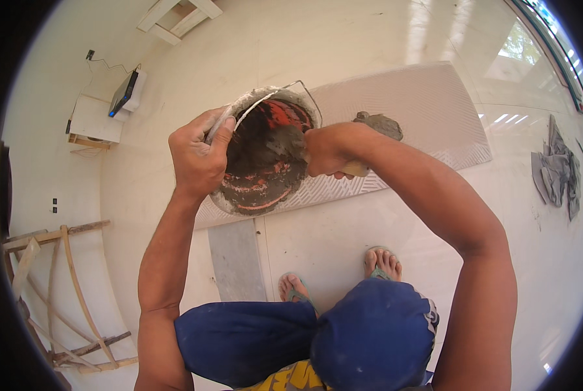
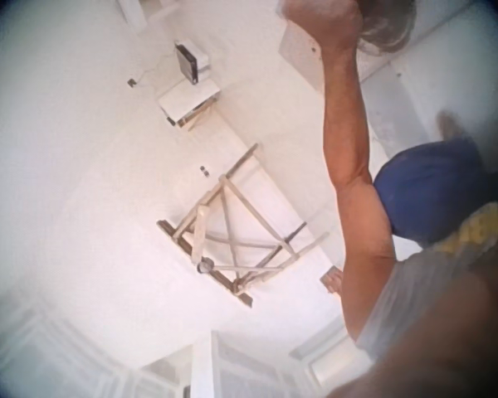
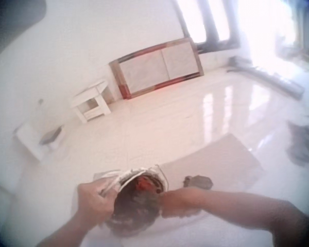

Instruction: The person applies mortar from a bucket onto the back of a large tile using a trowel.

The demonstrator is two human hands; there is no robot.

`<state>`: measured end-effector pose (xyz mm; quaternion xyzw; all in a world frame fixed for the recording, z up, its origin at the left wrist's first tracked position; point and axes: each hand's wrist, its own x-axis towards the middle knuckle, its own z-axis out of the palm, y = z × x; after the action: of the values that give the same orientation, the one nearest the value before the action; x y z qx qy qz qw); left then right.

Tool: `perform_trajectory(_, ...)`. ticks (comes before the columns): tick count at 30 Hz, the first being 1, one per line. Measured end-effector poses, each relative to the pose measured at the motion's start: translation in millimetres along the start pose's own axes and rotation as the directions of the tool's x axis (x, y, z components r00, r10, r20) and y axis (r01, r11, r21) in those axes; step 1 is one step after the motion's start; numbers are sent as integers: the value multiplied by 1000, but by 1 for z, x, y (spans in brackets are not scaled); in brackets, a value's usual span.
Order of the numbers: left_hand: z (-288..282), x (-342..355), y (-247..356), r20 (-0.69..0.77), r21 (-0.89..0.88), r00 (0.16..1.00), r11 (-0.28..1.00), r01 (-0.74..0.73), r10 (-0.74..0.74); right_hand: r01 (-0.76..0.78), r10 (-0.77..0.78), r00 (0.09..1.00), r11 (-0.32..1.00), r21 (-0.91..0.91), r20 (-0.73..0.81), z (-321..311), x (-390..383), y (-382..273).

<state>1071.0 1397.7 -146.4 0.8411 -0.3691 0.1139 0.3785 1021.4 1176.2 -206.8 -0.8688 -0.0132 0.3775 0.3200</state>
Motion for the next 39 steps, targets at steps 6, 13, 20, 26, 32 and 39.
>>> perform_trajectory(6,1,5,6,57,22,998,999,39,-41,101,-122,990,968,231,78,5,21,32)
perform_trajectory(13,3,4,5,6,-19,995,995,97,-97,181,-291,936,882,435,199,23,44,50)
perform_trajectory(20,5,-7,-11,-141,-60,988,996,62,-70,294,-511,848,674,678,141,59,54,47)
perform_trajectory(26,10,-11,-35,-244,-153,967,988,33,-70,363,-570,821,557,747,26,75,54,39)
perform_trajectory(32,5,-11,-82,-346,-26,934,996,84,-88,384,-568,823,546,744,-8,86,53,39)
perform_trajectory(39,-40,-7,-129,-466,86,878,982,166,-107,540,-346,813,750,383,-469,92,39,52)
